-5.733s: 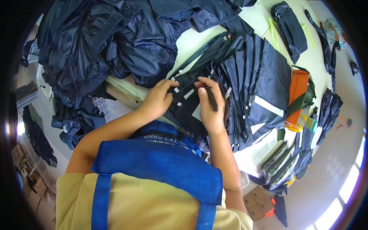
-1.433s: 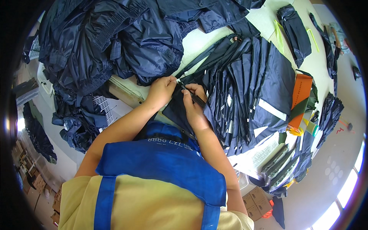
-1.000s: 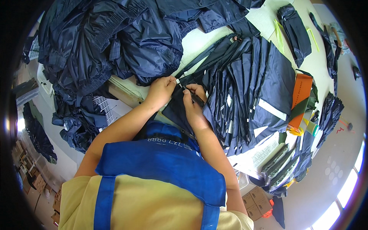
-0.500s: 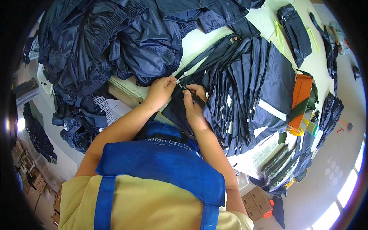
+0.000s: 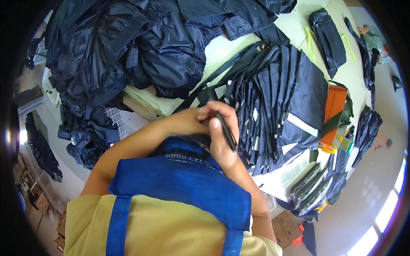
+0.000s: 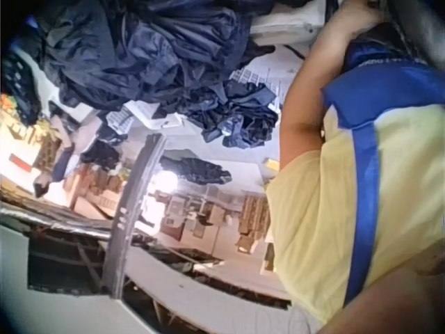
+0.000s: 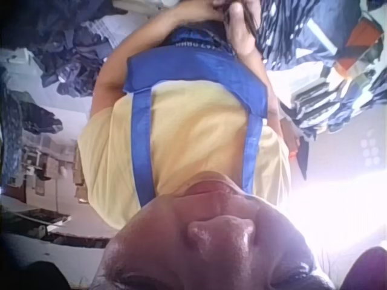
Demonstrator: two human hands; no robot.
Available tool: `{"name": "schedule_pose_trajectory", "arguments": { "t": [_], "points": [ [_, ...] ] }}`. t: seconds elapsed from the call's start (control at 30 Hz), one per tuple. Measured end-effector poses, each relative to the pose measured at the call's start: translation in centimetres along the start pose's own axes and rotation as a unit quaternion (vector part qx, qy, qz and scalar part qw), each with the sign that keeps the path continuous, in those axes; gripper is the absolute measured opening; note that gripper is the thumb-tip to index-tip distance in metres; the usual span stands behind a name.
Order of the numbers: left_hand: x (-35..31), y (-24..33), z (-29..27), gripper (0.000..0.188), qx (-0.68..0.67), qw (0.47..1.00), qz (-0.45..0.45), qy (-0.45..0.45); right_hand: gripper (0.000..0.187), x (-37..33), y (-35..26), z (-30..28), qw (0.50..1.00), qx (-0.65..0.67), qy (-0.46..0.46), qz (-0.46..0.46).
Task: The person handles dark blue jackets, places white labels on them, and writes on the labels with a black marker. The person then stacks the labeled jackets and uses scissors to trim a tag from a jacket.
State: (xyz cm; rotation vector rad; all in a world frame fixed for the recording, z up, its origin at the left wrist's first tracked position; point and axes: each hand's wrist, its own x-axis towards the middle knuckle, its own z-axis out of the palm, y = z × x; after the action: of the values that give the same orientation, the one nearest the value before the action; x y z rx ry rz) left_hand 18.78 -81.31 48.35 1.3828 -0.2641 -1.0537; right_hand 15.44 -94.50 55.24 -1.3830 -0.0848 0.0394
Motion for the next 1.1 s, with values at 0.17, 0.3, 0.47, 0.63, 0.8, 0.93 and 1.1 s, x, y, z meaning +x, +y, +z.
{"name": "schedule_pose_trajectory", "arguments": {
  "t": [0.17,0.3,0.47,0.63,0.8,0.93,1.1],
  "points": [
    [3.4,-0.5,6.3,0.036,0.087,0.974,0.204,-0.054,0.054,2.4,-3.9,1.7,0.995,0.068,-0.029,-0.064],
    [1.0,5.2,4.9,0.023,0.252,0.962,-0.042,-0.097,0.038,4.3,-0.4,0.7,0.978,-0.008,0.151,0.141],
    [-0.1,-0.7,0.5,0.049,0.173,0.961,0.118,-0.183,0.017,3.7,1.8,-5.3,0.978,-0.073,0.168,0.100],
    [2.4,-0.5,-2.2,0.034,0.209,0.930,0.046,0.300,0.008,3.7,3.4,-4.7,0.954,-0.252,0.144,0.073],
    [4.1,-1.1,-2.0,0.029,0.240,0.887,0.076,0.386,0.009,3.4,3.8,-4.3,0.925,-0.365,0.106,0.010],
    [3.7,0.0,-2.0,0.027,0.234,0.900,0.028,0.366,0.008,3.2,3.6,-4.1,0.935,-0.327,0.124,0.055],
    [4.4,-0.2,-2.6,0.021,0.230,0.907,0.005,0.352,0.009,3.2,4.5,-4.2,0.939,-0.325,0.107,0.032]
  ]
}}
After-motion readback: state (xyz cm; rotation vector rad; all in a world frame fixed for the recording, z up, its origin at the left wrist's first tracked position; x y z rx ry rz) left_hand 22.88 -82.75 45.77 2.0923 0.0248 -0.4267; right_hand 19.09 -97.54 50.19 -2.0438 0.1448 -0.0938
